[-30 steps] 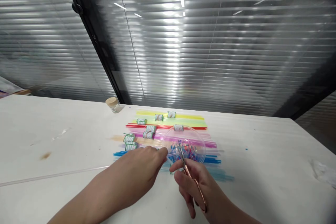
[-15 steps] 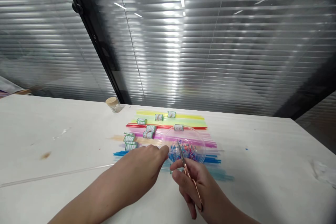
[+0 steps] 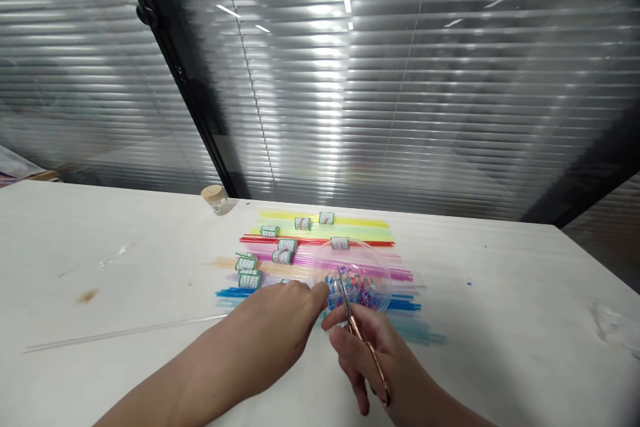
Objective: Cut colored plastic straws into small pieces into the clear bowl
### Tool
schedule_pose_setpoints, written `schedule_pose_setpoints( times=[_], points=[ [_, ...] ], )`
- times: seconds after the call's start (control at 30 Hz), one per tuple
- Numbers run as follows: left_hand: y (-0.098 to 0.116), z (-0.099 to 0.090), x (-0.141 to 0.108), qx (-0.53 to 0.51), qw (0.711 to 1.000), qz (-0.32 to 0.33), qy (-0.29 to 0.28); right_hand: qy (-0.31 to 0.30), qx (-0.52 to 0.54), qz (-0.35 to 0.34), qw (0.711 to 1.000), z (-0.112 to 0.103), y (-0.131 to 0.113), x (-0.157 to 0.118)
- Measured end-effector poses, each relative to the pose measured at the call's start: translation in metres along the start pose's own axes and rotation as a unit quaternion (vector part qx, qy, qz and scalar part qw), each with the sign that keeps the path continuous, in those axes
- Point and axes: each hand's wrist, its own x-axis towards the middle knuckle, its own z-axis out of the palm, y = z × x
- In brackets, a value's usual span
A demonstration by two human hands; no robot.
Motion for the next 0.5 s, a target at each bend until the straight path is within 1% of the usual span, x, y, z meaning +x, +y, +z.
schedule_pose_setpoints(
  times=[0.2, 0.33, 0.43, 0.5],
  points=[
    [-0.0012, 0.0014, 0.0014, 0.006, 1.000, 0.014, 0.011, 0.005, 0.004, 0.000, 1.000, 0.0005, 0.0035, 0.0008],
    [-0.0012, 0.0050, 0.0001, 0.025, 0.999, 0.017, 0.033, 0.008, -0.007, 0.005, 1.000, 0.0022, 0.0058, 0.0023],
    [0.0018, 0.0060, -0.0017, 0.020, 0.998, 0.022, 0.058, 0.015, -0.025, 0.030, 0.999, 0.0032, 0.0078, 0.0043],
    [0.0044, 0.0047, -0.0025, 0.019, 0.997, 0.028, 0.070, 0.042, -0.034, 0.050, 0.997, 0.0043, 0.0078, 0.0047]
  ],
)
